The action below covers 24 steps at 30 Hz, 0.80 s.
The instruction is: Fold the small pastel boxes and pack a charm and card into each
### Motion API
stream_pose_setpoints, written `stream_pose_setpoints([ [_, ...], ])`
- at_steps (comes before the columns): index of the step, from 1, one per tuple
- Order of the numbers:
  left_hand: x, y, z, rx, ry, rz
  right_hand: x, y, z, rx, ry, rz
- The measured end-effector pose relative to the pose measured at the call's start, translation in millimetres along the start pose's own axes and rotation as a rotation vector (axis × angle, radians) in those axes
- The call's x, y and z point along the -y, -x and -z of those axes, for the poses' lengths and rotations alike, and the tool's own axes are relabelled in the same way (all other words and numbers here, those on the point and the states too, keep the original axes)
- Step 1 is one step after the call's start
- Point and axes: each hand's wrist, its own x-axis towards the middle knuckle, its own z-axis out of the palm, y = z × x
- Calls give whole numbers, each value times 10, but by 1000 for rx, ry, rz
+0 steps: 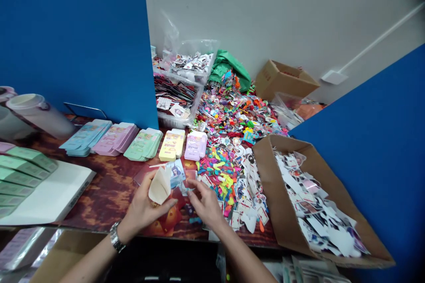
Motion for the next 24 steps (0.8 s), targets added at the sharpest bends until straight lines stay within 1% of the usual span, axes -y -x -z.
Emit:
stream_pose_setpoints([
  [2,32,-36,33,-40,-5,59,-88,-118,62,3,232,43],
  [4,58,-55,19,-35,-14,110,-149,-271,43,43,409,68],
  [7,110,-28,-21,59,-45,137,-173,-488,-66,168,630,97],
  [10,215,88,-36,172,-49,132,-149,-615,-141,253,747,111],
  [13,368,256,-76,231,-59,93,-122,-656,-149,278,758,100],
  [15,468,349,-134,199,-93,34,-106,-659,-144,286,739,84],
  [17,539,403,-201,129,-128,-33,-91,-659,-150,284,726,76],
  [20,577,419,-273,75,-161,-120,-76,-668,-184,277,707,49],
  [22,574,415,-292,81,-176,-162,-81,-682,-210,264,659,31],
  [24,569,414,-297,89,-186,-176,-92,-691,-208,231,566,43],
])
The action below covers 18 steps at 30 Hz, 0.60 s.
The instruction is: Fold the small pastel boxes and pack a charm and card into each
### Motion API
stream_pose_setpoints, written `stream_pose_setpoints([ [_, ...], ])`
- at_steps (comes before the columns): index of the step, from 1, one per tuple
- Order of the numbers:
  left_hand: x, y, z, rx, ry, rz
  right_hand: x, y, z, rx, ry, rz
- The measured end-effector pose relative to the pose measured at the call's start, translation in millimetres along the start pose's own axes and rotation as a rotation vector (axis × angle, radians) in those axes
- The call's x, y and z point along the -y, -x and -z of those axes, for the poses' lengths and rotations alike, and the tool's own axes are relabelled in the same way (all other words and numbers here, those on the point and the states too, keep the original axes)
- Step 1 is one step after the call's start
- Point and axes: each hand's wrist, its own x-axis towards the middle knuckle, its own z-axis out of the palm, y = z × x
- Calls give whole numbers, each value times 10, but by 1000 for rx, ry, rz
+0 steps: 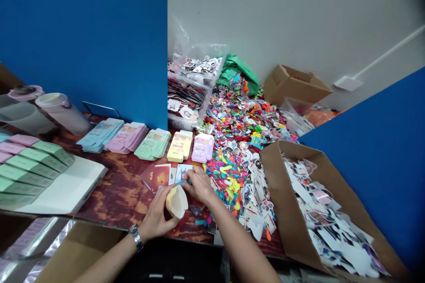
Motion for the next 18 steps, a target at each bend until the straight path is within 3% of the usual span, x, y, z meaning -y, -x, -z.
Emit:
stream_pose_setpoints([
  [4,-16,-13,-15,1,-4,42,-71,95,197,-114,-134,-1],
  [8,-71,-116,-44,-50,-6,191,-113,373,671,-495,-381,-34],
  [11,-123,-234,-57,-81,-20,237,-52,586,951,-608,-445,26],
  [14,-171,-323,-60,-76,-24,226,67,697,984,-576,-285,164],
  [18,-208,-349,-68,-27,-102,102,158,691,803,-592,-131,295],
])
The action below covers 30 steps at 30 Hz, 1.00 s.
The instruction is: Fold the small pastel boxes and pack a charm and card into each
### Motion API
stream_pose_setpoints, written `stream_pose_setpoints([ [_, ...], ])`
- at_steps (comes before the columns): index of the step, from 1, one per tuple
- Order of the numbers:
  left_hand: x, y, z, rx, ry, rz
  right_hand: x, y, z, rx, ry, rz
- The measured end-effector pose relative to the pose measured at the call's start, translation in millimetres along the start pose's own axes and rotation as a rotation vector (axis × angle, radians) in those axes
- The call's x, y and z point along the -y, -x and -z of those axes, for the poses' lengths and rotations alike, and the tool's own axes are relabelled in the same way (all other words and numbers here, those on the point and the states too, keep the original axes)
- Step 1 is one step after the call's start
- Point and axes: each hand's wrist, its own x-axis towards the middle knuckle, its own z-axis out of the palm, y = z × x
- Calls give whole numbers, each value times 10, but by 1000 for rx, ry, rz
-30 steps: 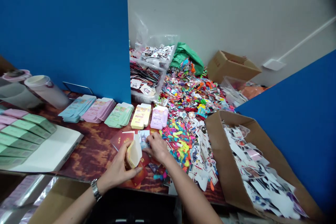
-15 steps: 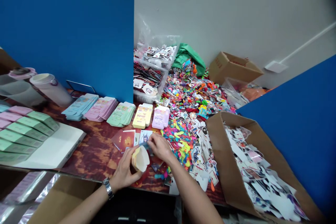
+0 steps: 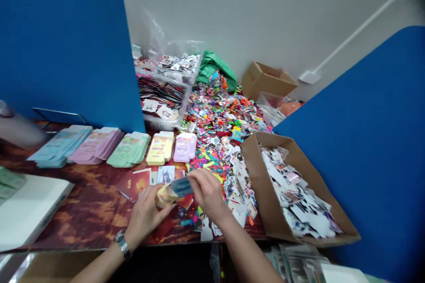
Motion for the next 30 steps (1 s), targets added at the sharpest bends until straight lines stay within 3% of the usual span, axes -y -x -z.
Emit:
stream_pose_setpoints([
  [7,-6,0,-33,77,-41,-98,-35,93,-24,-92,44,-39],
  [15,-157,-96,-86,154,37,-101,-81,233,3,-327,15,-94],
  [22,-193,-109,-102,174,97,57,-148,318,-16,-315,-26,-99],
  [27,-281,-111,-146,116,74,-65,-42,395,-180,-202,47,-88],
  [30,-271,-105,-166,121,54,-84,-99,487,-131,-119,63,-95],
])
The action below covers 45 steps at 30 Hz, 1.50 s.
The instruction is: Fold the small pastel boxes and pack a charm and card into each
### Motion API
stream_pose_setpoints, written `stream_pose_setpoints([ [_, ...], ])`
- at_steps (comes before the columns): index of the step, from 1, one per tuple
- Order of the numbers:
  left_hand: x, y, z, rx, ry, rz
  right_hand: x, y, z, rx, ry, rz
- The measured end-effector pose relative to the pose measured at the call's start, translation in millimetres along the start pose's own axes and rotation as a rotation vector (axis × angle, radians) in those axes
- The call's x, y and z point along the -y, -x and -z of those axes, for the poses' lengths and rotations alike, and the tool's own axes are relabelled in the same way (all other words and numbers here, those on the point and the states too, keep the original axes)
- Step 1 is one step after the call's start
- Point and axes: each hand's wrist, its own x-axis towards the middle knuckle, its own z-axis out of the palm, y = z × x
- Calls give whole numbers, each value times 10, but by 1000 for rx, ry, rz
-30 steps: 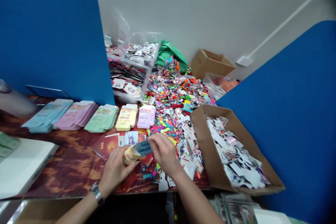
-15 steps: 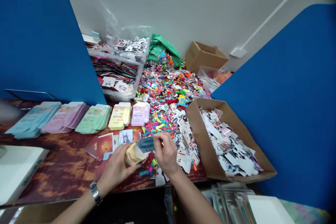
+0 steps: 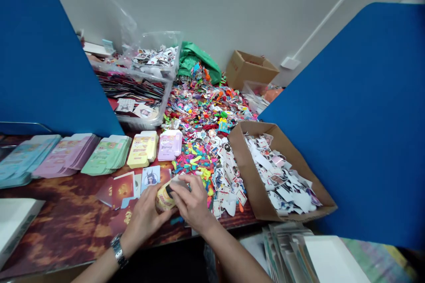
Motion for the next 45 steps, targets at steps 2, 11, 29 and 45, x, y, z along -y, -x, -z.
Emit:
stream_pose_setpoints([
  [2,45,7,9,15,-21,3,-192,55,164,41,-7,-65],
  [11,16,-7,-19,65,-48,-47,-1127,238,643,412,520,-473],
  [29,47,39,-16,65,-50,-35,-1028,-113,688,152,596,-392],
  [45,5,56,-2,36,-32,-37,-851,-220,283,492,549,-523],
])
